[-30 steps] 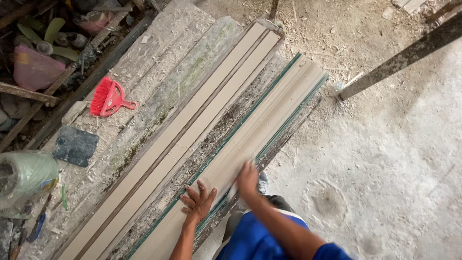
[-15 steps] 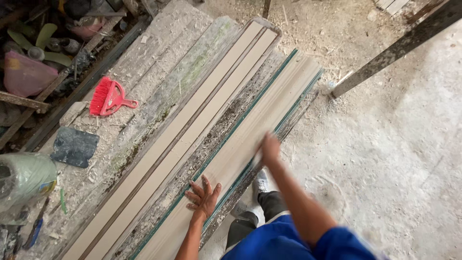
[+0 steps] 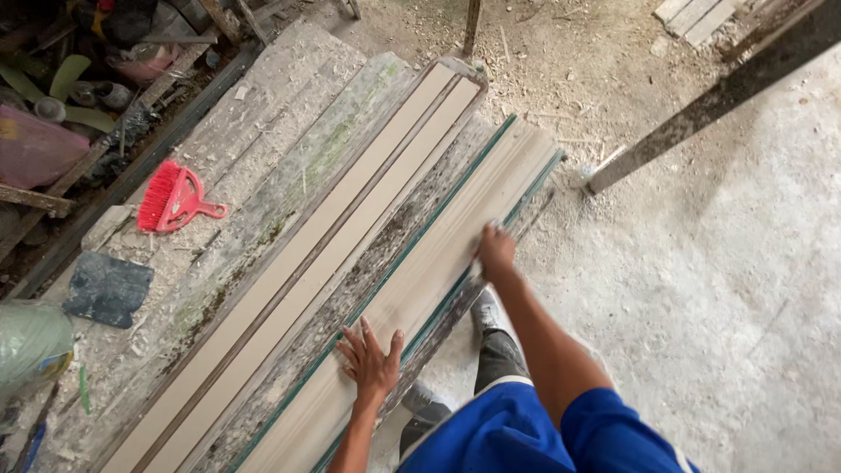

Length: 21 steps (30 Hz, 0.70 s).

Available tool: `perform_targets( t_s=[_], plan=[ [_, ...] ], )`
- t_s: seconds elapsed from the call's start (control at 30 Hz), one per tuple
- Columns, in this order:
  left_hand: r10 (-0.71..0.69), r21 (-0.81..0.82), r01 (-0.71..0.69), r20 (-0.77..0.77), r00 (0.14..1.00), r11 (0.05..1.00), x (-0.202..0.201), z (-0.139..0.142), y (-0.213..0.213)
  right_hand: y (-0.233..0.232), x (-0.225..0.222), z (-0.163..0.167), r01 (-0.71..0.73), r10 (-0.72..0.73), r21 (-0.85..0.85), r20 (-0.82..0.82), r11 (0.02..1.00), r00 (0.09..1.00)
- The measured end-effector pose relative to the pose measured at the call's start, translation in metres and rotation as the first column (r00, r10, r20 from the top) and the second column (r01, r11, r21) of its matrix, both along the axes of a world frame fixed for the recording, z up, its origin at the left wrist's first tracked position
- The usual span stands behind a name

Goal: The person smooths long plaster cornice moldings laid on a workbench, running a small sanding block along their surfaces by hand. They reposition the moldings and work along different sections, brushing off debris as they go.

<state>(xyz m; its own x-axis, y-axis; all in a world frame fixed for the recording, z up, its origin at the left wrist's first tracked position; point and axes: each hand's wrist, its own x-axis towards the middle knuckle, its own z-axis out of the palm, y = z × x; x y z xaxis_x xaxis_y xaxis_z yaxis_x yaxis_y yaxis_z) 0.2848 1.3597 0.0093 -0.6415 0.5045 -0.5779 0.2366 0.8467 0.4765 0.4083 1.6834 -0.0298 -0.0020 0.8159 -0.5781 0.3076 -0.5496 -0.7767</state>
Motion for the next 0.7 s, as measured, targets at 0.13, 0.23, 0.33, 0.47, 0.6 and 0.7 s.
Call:
perform_targets(
  t_s=[0.13, 0.23, 0.33, 0.47, 0.6, 0.7],
  plan=[
    [-0.027, -0.015, 0.027, -0.011, 1.000, 1.000, 0.016, 0.003, 0.063, 0.137, 0.030, 0.014, -0.007, -0.011, -0.054, -0.328, 0.999, 0.944],
    [-0.058, -0.071, 0.058, 0.002, 0.998, 0.996, 0.026, -0.003, 0.106, 0.218, 0.041, 0.022, 0.093, -0.144, -0.194, -0.270, 0.977, 0.952],
    [-0.063, -0.216, 0.074, 0.054, 0.997, 0.974, 0.032, -0.008, 0.123, 0.226, 0.039, 0.011, -0.287, 0.259, 0.107, 0.217, 0.952, 0.941],
    [-0.079, -0.252, 0.099, 0.088, 0.993, 0.963, 0.023, -0.016, 0.127, 0.092, 0.018, -0.012, -0.139, 0.089, 0.128, 0.338, 0.982, 0.937],
    [-0.051, -0.289, 0.092, 0.146, 0.988, 0.953, 0.016, -0.025, 0.121, 0.026, 0.012, -0.022, -0.148, 0.102, 0.205, 0.219, 0.967, 0.970],
    [-0.078, -0.284, 0.126, 0.174, 0.982, 0.951, 0.011, -0.031, 0.119, 0.130, 0.034, -0.019, -0.059, 0.058, 0.028, 0.051, 0.998, 0.997]
  ],
)
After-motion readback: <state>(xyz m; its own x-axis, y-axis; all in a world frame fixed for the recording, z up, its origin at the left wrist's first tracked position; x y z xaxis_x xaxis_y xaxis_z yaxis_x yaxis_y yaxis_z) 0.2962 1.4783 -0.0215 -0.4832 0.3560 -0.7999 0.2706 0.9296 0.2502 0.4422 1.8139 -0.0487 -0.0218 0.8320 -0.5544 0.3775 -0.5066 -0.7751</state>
